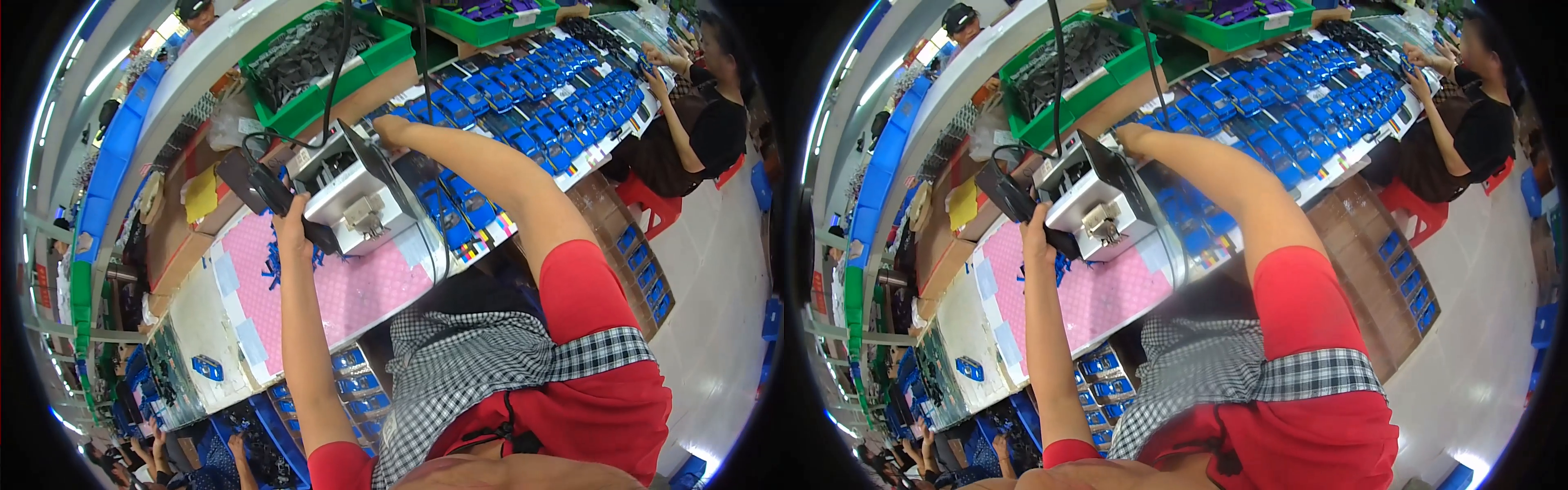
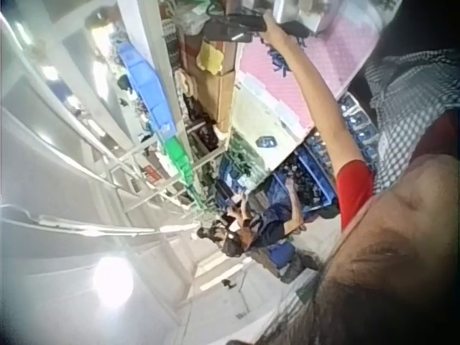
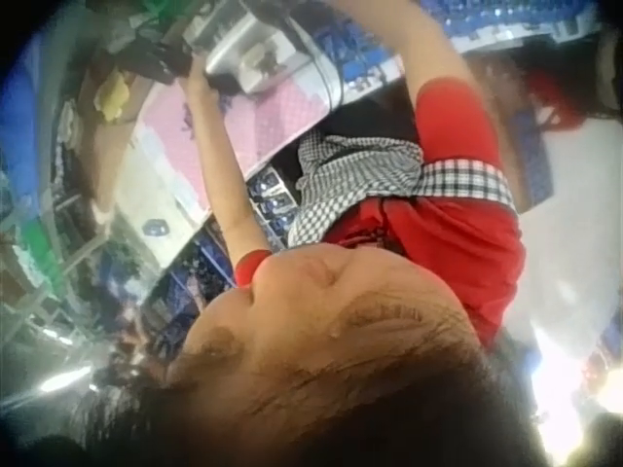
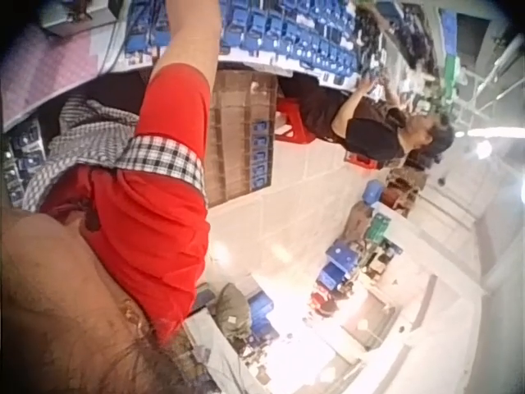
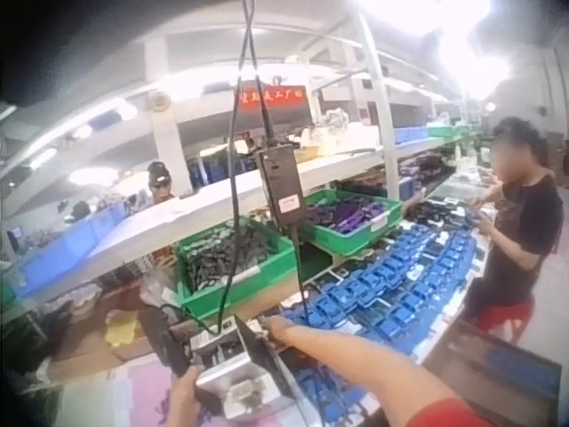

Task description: The person assembles toy car bodies by attaching plastic parts to each car shell, fastening them using a handheld power tool, and placing the assembled toy cars onto the table.

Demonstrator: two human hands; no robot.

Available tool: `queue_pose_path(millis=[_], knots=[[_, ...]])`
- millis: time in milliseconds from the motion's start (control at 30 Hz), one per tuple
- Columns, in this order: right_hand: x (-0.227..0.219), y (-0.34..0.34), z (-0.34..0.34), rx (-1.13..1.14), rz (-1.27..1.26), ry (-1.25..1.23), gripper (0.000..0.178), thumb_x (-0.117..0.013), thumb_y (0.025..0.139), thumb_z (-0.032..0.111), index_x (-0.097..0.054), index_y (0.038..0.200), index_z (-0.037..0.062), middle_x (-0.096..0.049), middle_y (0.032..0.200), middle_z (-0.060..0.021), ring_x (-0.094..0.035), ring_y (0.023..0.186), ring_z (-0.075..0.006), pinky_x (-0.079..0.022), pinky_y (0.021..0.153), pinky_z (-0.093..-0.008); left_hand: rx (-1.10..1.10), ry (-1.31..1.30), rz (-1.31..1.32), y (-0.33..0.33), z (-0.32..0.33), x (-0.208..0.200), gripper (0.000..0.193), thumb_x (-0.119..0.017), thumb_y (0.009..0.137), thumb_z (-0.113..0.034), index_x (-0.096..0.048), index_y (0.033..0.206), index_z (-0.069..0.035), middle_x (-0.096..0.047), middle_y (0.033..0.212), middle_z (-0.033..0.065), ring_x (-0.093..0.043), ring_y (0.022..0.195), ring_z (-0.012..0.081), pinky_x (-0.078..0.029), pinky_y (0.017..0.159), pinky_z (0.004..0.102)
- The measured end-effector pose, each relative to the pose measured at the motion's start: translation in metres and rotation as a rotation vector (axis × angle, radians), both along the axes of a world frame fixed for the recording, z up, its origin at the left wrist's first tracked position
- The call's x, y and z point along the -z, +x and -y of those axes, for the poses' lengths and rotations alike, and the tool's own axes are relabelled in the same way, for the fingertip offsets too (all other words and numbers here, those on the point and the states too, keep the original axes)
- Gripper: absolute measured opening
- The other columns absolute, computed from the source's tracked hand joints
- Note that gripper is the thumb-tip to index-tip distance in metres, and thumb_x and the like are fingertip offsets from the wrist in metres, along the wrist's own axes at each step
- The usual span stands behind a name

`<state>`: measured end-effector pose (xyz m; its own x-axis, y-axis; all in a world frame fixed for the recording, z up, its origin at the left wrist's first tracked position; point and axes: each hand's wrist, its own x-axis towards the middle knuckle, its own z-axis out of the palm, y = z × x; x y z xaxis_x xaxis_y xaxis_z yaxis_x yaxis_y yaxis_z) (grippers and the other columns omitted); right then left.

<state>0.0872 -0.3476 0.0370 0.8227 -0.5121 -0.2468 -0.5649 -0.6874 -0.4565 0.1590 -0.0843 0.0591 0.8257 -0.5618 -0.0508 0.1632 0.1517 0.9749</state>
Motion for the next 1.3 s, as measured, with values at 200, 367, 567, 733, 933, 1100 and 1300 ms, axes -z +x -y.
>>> queue_pose_path(millis=[200, 367, 567, 733, 933, 1100, 1300], knots=[[-0.041, -0.026, 0.024, -0.048, 0.423, -0.511, 0.011, -0.059, 0.074, 0.006, -0.065, 0.081, -0.001, -0.065, 0.085, -0.0236, -0.065, 0.081, -0.0373, -0.052, 0.074, -0.0443, -0.008, -0.025, 0.029, 0.002, -0.001, 0.003, 0.059, -0.067, 0.074, -0.007, -0.048, 0.13, 0.001, -0.055, 0.098, 0.0034, -0.053, 0.087, 0.0143, -0.043, 0.081, 0.0267], [-0.113, -0.007, 0.06, 0.094, 0.84, -0.397, 0.017, -0.063, 0.076, 0.017, -0.061, 0.082, 0.0007, -0.065, 0.091, -0.0218, -0.062, 0.089, -0.0403, -0.05, 0.079, -0.0463, -0.02, 0.012, 0.059, -0.008, 0.012, -0.009, 0.057, -0.068, 0.074, -0.008, -0.052, 0.127, 0.001, -0.055, 0.094, 0.0013, -0.053, 0.083, 0.0124, -0.042, 0.078, 0.0254], [-0.101, 0.016, 0.035, 0.188, 0.993, -0.202, 0.026, -0.058, 0.083, 0.023, -0.056, 0.097, 0.0007, -0.065, 0.091, -0.0194, -0.062, 0.088, -0.0394, -0.049, 0.076, -0.0448, -0.051, 0.065, 0.13, -0.008, 0.018, -0.007, 0.029, -0.071, 0.074, -0.012, -0.061, 0.097, 0.003, -0.059, 0.083, 0.0023, -0.054, 0.073, 0.0116, -0.043, 0.069, 0.0263], [-0.064, -0.119, -0.084, 0.056, 1.127, 0.585, 0.02, -0.043, 0.096, 0.02, -0.052, 0.098, 0.0023, -0.052, 0.065, -0.0023, -0.049, 0.059, -0.0094, -0.039, 0.054, -0.0232, -0.082, 0.078, 0.167, -0.01, 0.019, -0.009, 0.024, -0.071, 0.074, -0.014, -0.061, 0.089, 0.001, -0.06, 0.081, 0.0031, -0.054, 0.071, 0.0118, -0.043, 0.065, 0.0271], [0.008, -0.206, -0.22, 0.36, 0.819, 1.232, 0.023, -0.04, 0.098, 0.02, -0.054, 0.102, 0.0016, -0.038, 0.062, 0.0033, -0.033, 0.052, -0.0046, -0.027, 0.046, -0.0195, -0.08, 0.054, 0.144, 0.001, 0.017, 0.001, 0.022, -0.073, 0.073, -0.015, -0.062, 0.084, 0.001, -0.06, 0.078, 0.0034, -0.054, 0.069, 0.0117, -0.043, 0.063, 0.0273], [0.043, -0.193, -0.239, 0.398, 0.784, 1.385, 0.026, -0.038, 0.1, 0.021, -0.054, 0.104, 0.0012, -0.033, 0.06, 0.0049, -0.027, 0.049, -0.0038, -0.022, 0.043, -0.0188, -0.072, 0.084, 0.117, 0.0, 0.022, -0.004, 0.021, -0.074, 0.072, -0.014, -0.063, 0.084, 0.0, -0.06, 0.079, 0.0029, -0.056, 0.07, 0.0126, -0.044, 0.064, 0.0272], [0.047, -0.185, -0.244, 0.459, 0.878, 1.544, 0.022, -0.038, 0.099, 0.018, -0.053, 0.095, 0.0016, -0.035, 0.059, 0.0052, -0.028, 0.047, -0.0034, -0.022, 0.042, -0.0189, -0.057, 0.101, 0.095, 0.002, 0.021, -0.001, 0.025, -0.074, 0.072, -0.014, -0.062, 0.089, 0.001, -0.06, 0.082, 0.0047, -0.057, 0.072, 0.0142, -0.046, 0.065, 0.029]])
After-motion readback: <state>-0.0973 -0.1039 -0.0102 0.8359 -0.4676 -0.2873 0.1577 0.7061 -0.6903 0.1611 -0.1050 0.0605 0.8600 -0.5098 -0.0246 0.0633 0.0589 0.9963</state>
